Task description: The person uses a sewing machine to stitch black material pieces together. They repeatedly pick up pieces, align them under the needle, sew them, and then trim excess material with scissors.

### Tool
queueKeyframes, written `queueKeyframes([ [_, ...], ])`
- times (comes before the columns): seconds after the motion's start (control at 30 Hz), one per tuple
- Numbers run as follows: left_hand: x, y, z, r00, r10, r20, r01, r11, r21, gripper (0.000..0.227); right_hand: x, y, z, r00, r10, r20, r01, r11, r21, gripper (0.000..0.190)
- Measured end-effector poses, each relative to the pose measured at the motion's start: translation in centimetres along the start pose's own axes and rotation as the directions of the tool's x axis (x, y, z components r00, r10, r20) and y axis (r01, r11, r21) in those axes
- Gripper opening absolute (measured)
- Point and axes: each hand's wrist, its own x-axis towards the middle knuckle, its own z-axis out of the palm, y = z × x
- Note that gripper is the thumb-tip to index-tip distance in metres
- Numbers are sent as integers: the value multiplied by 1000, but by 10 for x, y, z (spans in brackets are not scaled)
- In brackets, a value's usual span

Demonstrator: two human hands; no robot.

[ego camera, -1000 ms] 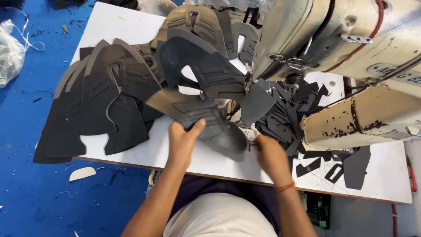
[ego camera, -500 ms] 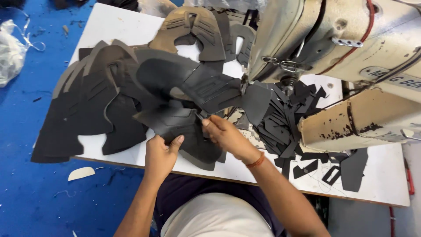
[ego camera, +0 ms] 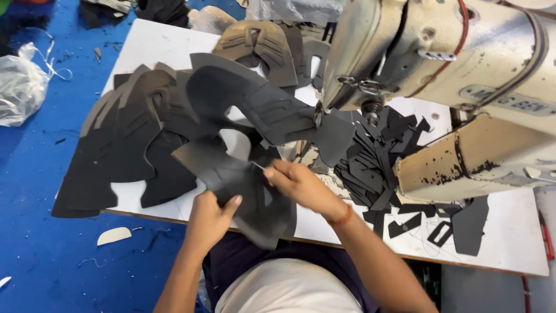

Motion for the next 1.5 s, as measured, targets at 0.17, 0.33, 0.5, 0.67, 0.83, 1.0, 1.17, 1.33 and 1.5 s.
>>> queueKeyframes([
  [0.17,-45,-65,-77,968,152,-198,-249,641,-726,30,-45,26,-10,968,99,-232,-116,991,-60,36],
  [0.33,-53,66,-164,868,-390,-308,-235,224,-946,29,-65,74,-9,779,356,-515,-522,825,-219,31],
  [0.5,140,93,-112,644,472,-602,-625,-129,-770,13,-71,88,-8,866,-111,-488,-245,757,-606,17],
  [0.67,150,130,-27,622,761,-187,-777,630,-21,35,-87,23,-13,679,-553,-483,-70,605,-793,22],
  [0.83,103,112,16,732,681,-25,-680,728,-90,32,-82,-39,-30,542,-535,-648,6,774,-634,16],
  [1.0,80,123,18,851,511,-116,-524,827,-202,29,-39,-56,-37,690,-627,-361,-99,411,-906,38],
  [1.17,105,135,23,899,426,103,-355,847,-396,22,-40,-51,-40,665,-624,-409,-114,457,-882,36],
  [1.33,121,136,41,898,404,172,-206,734,-647,16,-43,-55,-49,661,-599,-452,-123,508,-852,33],
  [1.5,115,136,39,915,364,175,-160,724,-671,13,-46,-58,-53,718,-562,-411,-112,490,-865,30],
])
